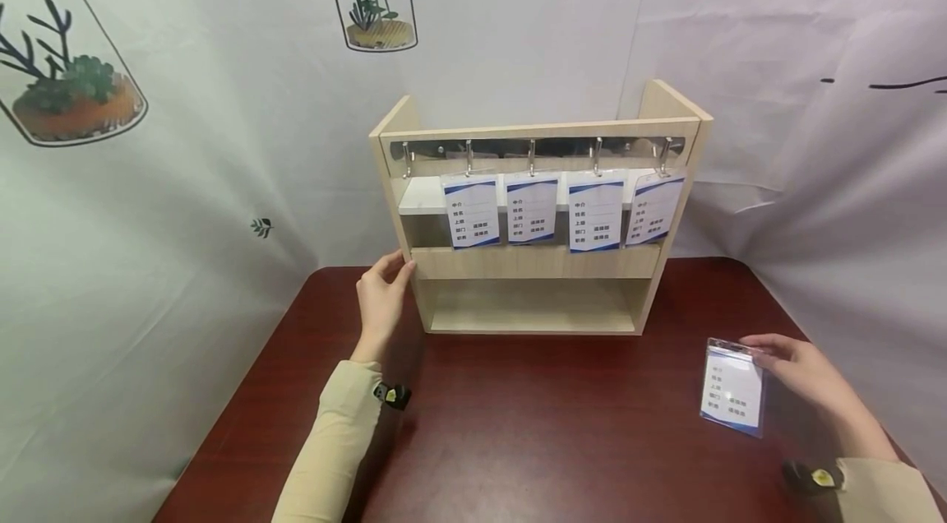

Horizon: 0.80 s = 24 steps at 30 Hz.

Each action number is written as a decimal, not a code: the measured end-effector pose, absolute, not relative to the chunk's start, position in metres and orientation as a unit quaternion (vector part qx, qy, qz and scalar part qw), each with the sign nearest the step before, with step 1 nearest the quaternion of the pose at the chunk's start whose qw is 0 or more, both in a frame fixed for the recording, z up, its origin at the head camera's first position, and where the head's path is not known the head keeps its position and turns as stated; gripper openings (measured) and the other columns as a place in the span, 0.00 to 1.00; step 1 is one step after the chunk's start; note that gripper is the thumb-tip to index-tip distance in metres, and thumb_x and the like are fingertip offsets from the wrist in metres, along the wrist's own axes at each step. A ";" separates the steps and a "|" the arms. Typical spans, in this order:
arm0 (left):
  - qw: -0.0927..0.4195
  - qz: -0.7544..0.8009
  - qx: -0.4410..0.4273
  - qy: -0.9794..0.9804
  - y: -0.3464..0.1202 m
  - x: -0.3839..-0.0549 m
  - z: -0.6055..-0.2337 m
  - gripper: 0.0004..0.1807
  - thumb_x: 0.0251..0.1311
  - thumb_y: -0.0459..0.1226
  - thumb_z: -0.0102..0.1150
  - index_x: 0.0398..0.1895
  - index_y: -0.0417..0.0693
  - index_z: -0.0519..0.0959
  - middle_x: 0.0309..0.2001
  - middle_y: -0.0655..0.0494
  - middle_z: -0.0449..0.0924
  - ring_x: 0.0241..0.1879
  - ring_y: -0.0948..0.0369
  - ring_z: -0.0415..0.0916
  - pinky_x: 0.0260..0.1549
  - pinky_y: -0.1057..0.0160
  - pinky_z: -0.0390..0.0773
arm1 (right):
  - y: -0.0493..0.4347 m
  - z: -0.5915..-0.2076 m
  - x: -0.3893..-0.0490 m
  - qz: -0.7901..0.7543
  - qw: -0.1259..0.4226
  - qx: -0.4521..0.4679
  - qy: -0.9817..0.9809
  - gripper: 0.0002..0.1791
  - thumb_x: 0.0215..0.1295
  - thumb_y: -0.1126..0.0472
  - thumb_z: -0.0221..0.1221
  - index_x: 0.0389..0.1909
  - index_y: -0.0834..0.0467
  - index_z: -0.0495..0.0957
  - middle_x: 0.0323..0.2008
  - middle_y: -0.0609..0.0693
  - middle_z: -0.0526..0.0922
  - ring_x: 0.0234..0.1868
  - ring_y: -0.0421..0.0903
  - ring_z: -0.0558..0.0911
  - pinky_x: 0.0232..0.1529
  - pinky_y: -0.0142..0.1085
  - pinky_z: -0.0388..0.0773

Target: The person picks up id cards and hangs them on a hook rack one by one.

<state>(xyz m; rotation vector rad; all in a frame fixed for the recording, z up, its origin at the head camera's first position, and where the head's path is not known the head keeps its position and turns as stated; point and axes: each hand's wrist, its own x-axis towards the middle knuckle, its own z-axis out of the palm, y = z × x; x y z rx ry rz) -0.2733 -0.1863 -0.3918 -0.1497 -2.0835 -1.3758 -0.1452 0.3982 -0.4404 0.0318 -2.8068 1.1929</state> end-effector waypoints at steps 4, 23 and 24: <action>0.315 -0.516 -0.055 -0.795 -0.186 -0.273 -0.391 0.17 0.64 0.38 0.68 0.53 0.38 0.84 0.46 0.45 0.87 0.46 0.54 0.85 0.40 0.67 0.78 | 0.395 -0.436 -0.146 0.406 0.039 0.004 -0.913 0.18 0.74 0.67 0.54 0.55 0.79 0.72 0.34 0.56 0.85 0.29 0.35 0.79 0.30 0.31 0.75; 0.324 -0.516 -0.055 -0.791 -0.187 -0.272 -0.393 0.17 0.64 0.38 0.68 0.52 0.37 0.84 0.46 0.44 0.87 0.47 0.53 0.85 0.41 0.64 0.78 | 0.364 -0.419 -0.152 0.393 0.098 0.018 -0.914 0.20 0.74 0.58 0.59 0.56 0.70 0.78 0.41 0.59 0.86 0.32 0.30 0.77 0.32 0.25 0.71; 0.323 -0.517 -0.056 -0.791 -0.186 -0.272 -0.393 0.17 0.64 0.38 0.68 0.52 0.37 0.84 0.46 0.44 0.87 0.46 0.54 0.85 0.41 0.67 0.77 | 0.362 -0.418 -0.153 0.394 0.102 0.020 -0.913 0.20 0.74 0.58 0.59 0.56 0.70 0.78 0.41 0.59 0.87 0.33 0.30 0.78 0.32 0.25 0.71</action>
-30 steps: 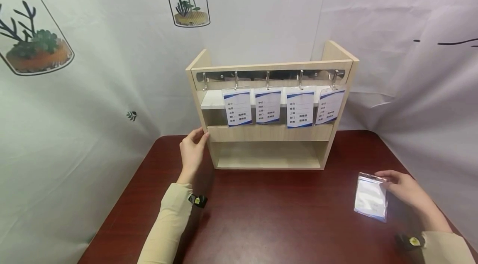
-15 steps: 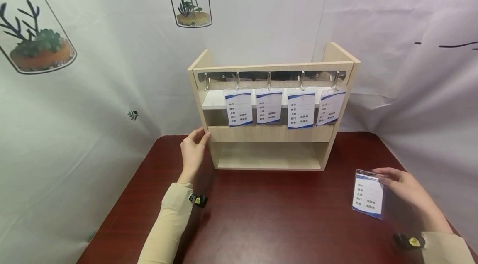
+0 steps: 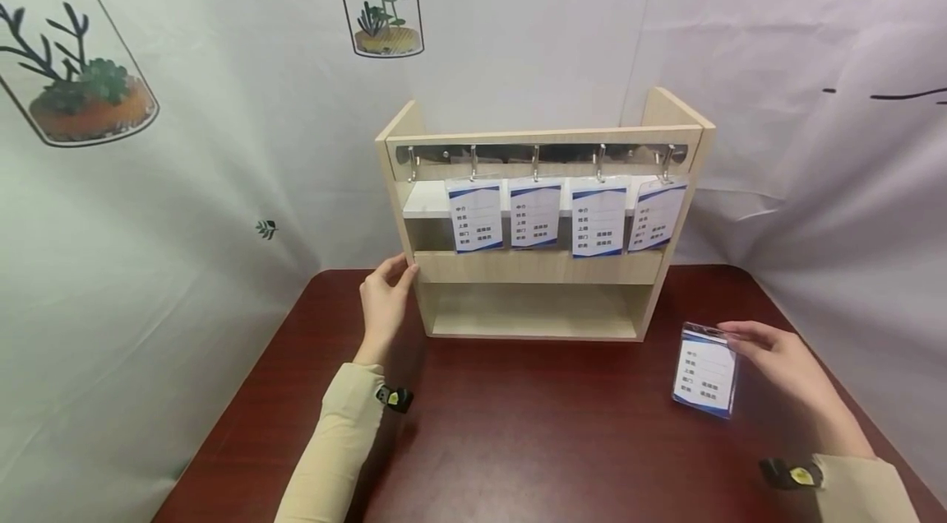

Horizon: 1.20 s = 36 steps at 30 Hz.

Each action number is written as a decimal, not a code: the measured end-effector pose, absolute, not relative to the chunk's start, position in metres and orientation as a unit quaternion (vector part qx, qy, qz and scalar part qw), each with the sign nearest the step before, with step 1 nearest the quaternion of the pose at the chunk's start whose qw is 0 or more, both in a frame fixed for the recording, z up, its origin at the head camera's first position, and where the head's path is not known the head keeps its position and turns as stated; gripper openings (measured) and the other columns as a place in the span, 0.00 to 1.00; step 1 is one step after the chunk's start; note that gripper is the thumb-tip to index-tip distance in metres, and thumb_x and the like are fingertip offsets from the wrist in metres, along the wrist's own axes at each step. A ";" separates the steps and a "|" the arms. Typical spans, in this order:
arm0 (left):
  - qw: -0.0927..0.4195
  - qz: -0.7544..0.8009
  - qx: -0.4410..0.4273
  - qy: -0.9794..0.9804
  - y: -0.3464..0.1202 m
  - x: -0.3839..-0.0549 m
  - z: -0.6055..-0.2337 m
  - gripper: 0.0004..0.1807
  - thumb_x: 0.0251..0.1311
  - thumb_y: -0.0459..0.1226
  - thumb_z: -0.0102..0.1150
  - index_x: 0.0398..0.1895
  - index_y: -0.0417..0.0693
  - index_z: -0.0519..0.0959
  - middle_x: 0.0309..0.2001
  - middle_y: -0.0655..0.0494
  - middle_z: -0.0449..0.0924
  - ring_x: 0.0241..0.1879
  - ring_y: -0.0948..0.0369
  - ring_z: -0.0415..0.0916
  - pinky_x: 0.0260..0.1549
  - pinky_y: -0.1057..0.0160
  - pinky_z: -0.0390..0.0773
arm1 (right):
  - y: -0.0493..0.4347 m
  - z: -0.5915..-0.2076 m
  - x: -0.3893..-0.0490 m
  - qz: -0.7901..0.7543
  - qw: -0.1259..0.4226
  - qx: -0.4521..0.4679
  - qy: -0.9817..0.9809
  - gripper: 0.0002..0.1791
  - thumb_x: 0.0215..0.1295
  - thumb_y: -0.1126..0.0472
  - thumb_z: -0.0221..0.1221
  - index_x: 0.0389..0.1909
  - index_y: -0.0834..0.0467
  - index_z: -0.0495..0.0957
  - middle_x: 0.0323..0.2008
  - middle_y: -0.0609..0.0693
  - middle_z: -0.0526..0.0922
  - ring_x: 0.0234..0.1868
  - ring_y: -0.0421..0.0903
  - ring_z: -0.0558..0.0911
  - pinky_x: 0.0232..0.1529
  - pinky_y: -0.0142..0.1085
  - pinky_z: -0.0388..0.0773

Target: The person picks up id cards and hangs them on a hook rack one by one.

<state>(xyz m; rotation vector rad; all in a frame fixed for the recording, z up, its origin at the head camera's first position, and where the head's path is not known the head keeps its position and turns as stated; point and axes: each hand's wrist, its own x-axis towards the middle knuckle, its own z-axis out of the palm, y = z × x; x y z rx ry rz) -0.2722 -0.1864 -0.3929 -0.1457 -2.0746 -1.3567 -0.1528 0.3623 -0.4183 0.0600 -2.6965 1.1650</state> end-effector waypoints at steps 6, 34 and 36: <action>0.325 -0.517 -0.055 -0.790 -0.187 -0.271 -0.392 0.17 0.64 0.38 0.68 0.53 0.37 0.84 0.46 0.44 0.87 0.47 0.53 0.85 0.39 0.74 0.75 | 0.348 -0.412 -0.159 0.398 0.121 0.044 -0.908 0.17 0.73 0.59 0.60 0.55 0.67 0.80 0.42 0.57 0.87 0.34 0.29 0.79 0.33 0.24 0.71; 0.319 -0.523 -0.048 -0.788 -0.185 -0.271 -0.390 0.18 0.63 0.38 0.69 0.52 0.37 0.84 0.46 0.43 0.87 0.45 0.52 0.85 0.37 0.73 0.75 | 0.278 -0.410 -0.191 0.483 0.046 0.084 -0.870 0.19 0.72 0.61 0.60 0.56 0.69 0.78 0.47 0.63 0.85 0.36 0.39 0.83 0.39 0.32 0.80; 0.320 -0.524 -0.049 -0.788 -0.185 -0.271 -0.391 0.17 0.63 0.37 0.69 0.53 0.37 0.84 0.46 0.43 0.87 0.45 0.52 0.85 0.37 0.75 0.74 | 0.273 -0.409 -0.192 0.484 0.046 0.090 -0.869 0.18 0.72 0.61 0.60 0.56 0.69 0.79 0.46 0.63 0.85 0.36 0.39 0.83 0.39 0.33 0.80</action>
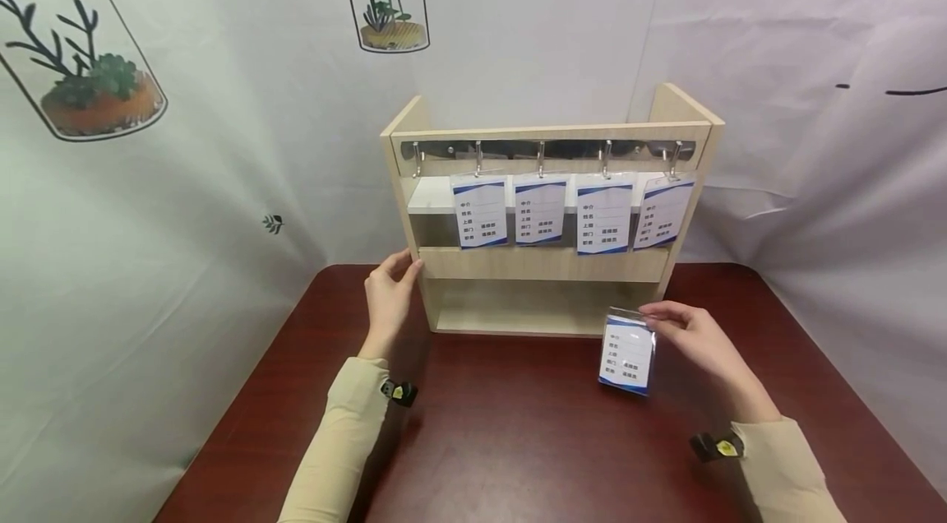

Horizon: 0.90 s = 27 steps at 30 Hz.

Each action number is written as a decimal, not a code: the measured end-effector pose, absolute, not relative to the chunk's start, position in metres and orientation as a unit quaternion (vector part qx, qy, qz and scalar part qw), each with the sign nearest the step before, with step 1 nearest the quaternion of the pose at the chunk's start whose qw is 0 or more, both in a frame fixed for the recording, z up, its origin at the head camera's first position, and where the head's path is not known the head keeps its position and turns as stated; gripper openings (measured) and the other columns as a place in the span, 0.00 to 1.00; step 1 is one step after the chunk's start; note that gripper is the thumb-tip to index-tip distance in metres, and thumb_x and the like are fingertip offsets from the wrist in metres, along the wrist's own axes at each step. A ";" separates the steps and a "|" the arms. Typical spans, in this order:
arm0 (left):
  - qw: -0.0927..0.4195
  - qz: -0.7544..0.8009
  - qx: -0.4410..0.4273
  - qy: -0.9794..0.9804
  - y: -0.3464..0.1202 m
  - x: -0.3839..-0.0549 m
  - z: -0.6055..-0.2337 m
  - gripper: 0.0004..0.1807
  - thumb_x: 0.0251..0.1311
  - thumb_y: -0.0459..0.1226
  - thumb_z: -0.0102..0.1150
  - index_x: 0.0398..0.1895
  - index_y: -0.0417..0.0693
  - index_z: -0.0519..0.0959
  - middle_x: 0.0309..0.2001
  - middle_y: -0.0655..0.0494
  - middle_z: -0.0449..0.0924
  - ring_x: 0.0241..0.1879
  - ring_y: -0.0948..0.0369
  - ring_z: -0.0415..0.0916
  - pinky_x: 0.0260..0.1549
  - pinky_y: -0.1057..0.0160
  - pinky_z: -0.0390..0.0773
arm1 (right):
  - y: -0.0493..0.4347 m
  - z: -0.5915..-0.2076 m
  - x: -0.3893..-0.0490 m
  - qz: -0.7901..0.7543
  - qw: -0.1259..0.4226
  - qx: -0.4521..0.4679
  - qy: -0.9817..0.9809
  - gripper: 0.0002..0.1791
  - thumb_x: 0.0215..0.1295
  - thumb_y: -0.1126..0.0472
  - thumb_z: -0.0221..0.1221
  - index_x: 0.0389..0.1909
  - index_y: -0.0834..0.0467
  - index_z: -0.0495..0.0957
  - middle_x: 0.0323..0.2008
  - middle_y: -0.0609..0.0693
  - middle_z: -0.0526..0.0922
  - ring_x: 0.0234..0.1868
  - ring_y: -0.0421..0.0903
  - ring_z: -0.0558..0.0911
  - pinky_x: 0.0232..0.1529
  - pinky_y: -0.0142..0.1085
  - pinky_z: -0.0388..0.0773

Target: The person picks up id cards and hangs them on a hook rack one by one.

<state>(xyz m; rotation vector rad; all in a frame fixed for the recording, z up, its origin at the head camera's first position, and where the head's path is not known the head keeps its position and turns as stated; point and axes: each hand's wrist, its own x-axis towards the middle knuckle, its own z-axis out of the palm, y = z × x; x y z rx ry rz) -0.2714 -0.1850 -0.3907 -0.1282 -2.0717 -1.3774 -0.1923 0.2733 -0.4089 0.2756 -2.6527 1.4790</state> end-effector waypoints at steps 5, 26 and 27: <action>0.320 -0.528 -0.050 -0.785 -0.185 -0.270 -0.391 0.17 0.63 0.37 0.69 0.52 0.36 0.84 0.46 0.43 0.87 0.45 0.51 0.85 0.36 0.77 0.73 | 0.259 -0.404 -0.197 0.498 0.046 0.113 -0.858 0.18 0.71 0.62 0.60 0.55 0.70 0.79 0.45 0.63 0.85 0.36 0.37 0.82 0.38 0.35 0.82; 0.322 -0.519 -0.045 -0.791 -0.184 -0.270 -0.389 0.17 0.63 0.36 0.69 0.52 0.37 0.84 0.46 0.43 0.87 0.47 0.53 0.85 0.41 0.64 0.78 | 0.191 -0.362 -0.215 0.503 0.054 0.216 -0.835 0.15 0.71 0.61 0.62 0.53 0.64 0.82 0.49 0.57 0.86 0.44 0.42 0.84 0.44 0.29 0.79; 0.322 -0.519 -0.044 -0.791 -0.184 -0.270 -0.389 0.17 0.63 0.36 0.69 0.52 0.37 0.84 0.46 0.44 0.87 0.47 0.53 0.85 0.40 0.65 0.78 | 0.187 -0.359 -0.216 0.504 0.054 0.220 -0.833 0.15 0.71 0.61 0.62 0.54 0.63 0.82 0.50 0.57 0.86 0.44 0.42 0.84 0.45 0.29 0.78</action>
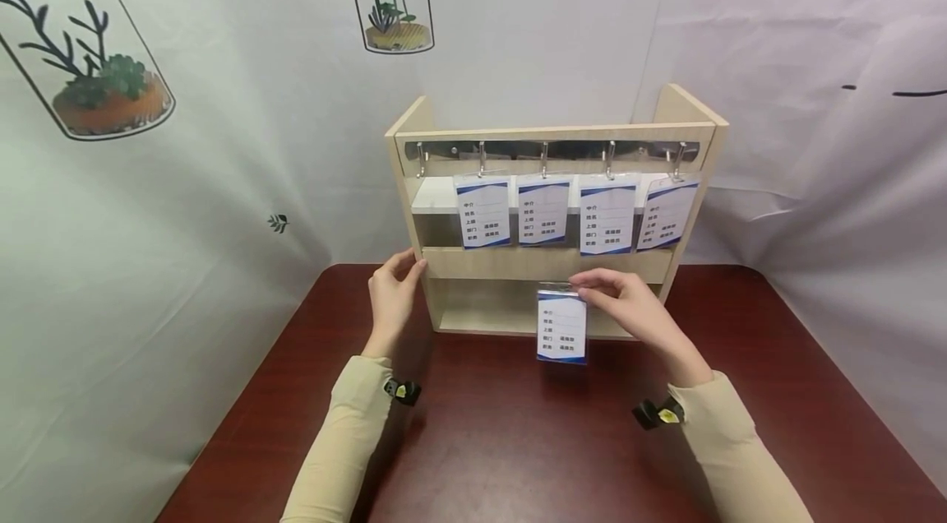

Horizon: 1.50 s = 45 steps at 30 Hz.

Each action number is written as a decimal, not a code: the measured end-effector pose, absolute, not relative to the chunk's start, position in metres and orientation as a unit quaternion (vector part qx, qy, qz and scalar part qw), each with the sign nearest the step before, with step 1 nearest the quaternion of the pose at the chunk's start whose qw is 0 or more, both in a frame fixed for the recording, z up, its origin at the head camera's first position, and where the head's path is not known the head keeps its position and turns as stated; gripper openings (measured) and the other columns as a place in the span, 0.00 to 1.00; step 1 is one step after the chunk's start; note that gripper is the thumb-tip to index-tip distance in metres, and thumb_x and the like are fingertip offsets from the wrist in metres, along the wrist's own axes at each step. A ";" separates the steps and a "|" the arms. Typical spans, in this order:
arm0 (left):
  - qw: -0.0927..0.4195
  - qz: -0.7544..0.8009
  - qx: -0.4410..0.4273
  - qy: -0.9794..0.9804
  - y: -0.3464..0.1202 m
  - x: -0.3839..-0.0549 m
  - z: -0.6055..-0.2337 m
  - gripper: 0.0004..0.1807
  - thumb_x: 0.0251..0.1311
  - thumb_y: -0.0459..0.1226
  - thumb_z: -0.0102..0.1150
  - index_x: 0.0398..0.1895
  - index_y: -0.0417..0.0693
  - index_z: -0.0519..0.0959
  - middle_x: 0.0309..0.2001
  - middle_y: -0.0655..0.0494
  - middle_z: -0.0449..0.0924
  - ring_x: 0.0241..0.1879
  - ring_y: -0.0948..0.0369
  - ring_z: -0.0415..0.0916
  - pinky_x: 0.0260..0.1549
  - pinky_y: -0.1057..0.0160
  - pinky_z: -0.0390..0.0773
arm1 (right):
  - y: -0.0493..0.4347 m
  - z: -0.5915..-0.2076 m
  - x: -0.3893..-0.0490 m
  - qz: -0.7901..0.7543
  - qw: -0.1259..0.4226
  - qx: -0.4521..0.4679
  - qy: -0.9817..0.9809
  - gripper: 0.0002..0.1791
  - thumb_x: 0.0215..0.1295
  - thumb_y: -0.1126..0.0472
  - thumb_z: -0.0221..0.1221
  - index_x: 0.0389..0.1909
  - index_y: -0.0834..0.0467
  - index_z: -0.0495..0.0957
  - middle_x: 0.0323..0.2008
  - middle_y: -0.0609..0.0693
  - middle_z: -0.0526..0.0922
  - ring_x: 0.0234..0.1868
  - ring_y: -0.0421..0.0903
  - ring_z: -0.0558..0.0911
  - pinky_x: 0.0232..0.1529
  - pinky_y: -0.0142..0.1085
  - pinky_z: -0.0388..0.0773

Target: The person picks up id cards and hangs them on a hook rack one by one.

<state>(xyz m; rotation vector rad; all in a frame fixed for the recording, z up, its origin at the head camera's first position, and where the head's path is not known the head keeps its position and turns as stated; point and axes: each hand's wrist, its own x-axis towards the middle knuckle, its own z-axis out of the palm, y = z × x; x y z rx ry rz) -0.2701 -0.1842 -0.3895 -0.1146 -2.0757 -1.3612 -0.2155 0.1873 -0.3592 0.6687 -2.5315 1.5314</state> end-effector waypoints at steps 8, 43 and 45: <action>0.322 -0.521 -0.049 -0.789 -0.185 -0.270 -0.391 0.17 0.63 0.37 0.69 0.52 0.37 0.84 0.47 0.43 0.87 0.49 0.51 0.84 0.46 0.53 0.79 | 0.159 -0.333 -0.220 0.523 0.053 0.252 -0.813 0.15 0.70 0.61 0.63 0.53 0.63 0.83 0.53 0.56 0.85 0.47 0.46 0.85 0.46 0.30 0.79; 0.303 -0.531 -0.033 -0.791 -0.184 -0.269 -0.387 0.16 0.65 0.34 0.66 0.53 0.36 0.83 0.48 0.42 0.86 0.47 0.51 0.85 0.46 0.52 0.81 | 0.055 -0.230 -0.235 0.622 0.087 0.297 -0.719 0.14 0.70 0.64 0.62 0.54 0.63 0.83 0.51 0.55 0.86 0.50 0.46 0.85 0.52 0.38 0.81; 0.303 -0.529 -0.033 -0.792 -0.185 -0.270 -0.387 0.15 0.65 0.33 0.65 0.53 0.35 0.83 0.48 0.42 0.86 0.48 0.51 0.84 0.47 0.51 0.81 | 0.048 -0.227 -0.238 0.623 0.089 0.299 -0.717 0.14 0.70 0.64 0.62 0.53 0.63 0.83 0.50 0.55 0.87 0.50 0.46 0.85 0.52 0.38 0.80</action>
